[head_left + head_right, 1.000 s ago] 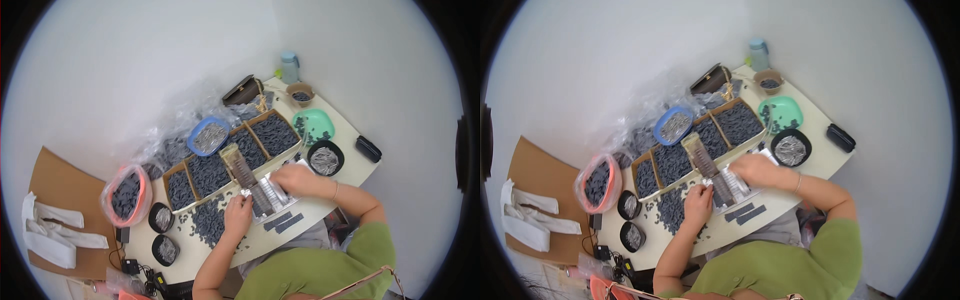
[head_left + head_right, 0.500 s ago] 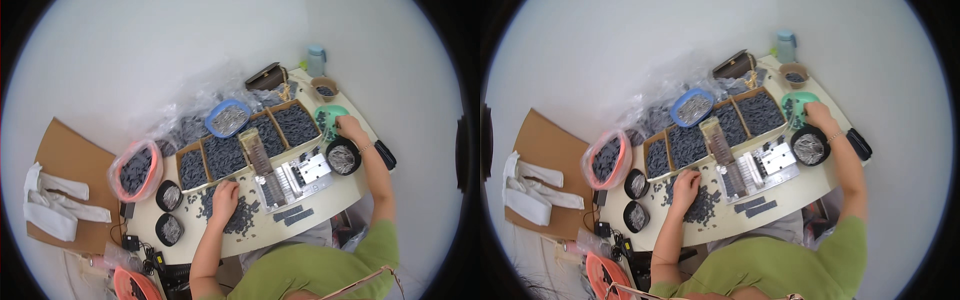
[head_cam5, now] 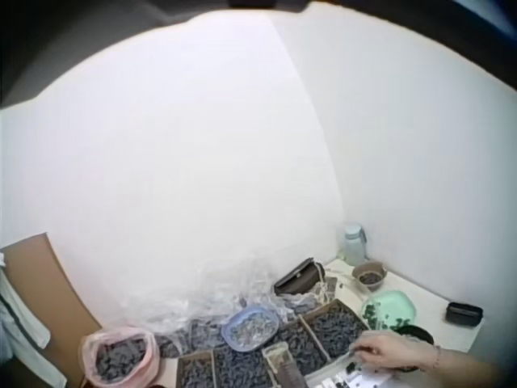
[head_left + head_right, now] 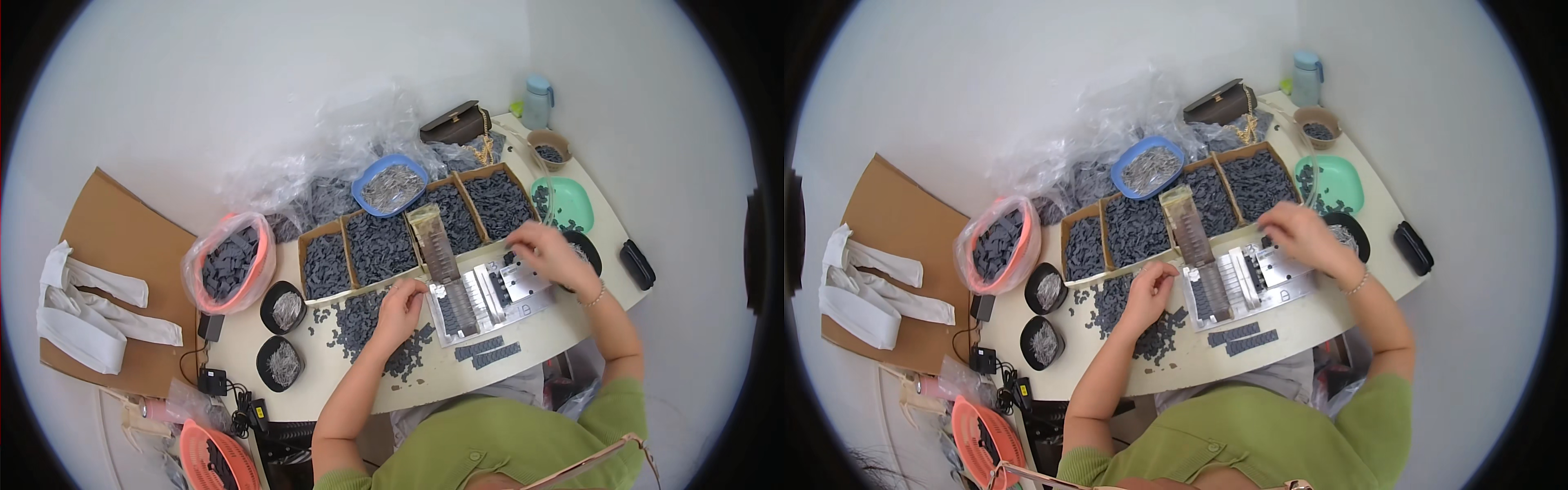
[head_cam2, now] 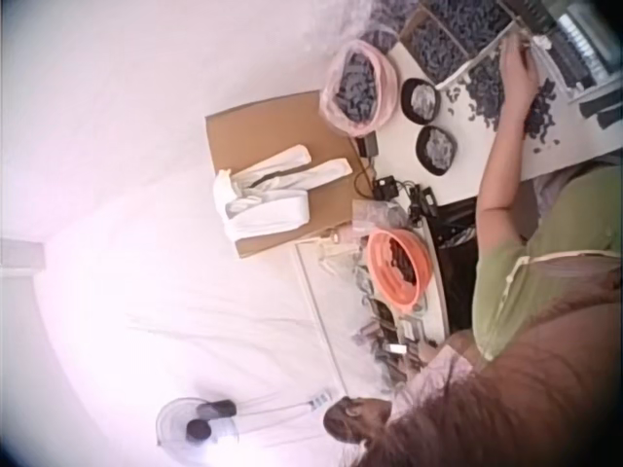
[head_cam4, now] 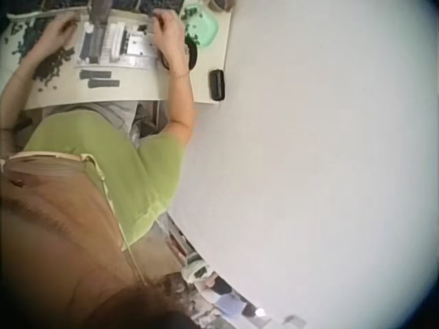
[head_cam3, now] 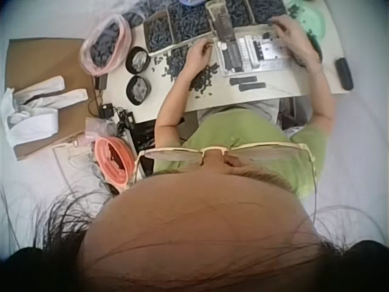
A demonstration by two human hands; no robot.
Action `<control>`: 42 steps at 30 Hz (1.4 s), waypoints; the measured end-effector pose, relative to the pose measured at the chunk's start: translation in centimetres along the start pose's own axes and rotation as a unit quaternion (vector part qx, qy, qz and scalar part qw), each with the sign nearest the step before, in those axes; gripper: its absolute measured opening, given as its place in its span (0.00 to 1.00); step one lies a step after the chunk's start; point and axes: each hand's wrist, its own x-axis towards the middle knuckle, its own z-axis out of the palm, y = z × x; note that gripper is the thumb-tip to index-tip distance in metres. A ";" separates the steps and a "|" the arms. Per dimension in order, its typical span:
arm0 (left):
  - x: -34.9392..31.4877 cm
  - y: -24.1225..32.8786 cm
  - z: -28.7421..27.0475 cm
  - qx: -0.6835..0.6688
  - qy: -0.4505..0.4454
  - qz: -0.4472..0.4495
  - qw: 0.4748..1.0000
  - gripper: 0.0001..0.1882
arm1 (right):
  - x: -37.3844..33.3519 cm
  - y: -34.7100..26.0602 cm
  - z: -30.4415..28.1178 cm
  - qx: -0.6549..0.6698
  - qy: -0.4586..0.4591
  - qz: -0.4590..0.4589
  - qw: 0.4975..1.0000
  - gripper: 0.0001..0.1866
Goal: The person picks up grey plastic pieces and small metal clips from containers on a workstation and attaches them to a metal assembly fixture using a press-like tool.
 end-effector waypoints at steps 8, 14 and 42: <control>0.4 -0.3 1.9 0.018 -0.010 0.042 0.999 0.07 | 0.1 -2.2 5.9 0.032 -0.072 -0.063 0.995 0.06; -0.3 0.4 3.3 0.208 0.059 0.170 0.961 0.06 | 0.8 -2.9 9.0 -0.013 -0.061 -0.085 0.994 0.06; -15.6 -9.6 -18.3 0.351 0.174 -0.260 0.883 0.04 | -6.1 0.8 -2.8 -0.306 0.057 0.205 0.928 0.09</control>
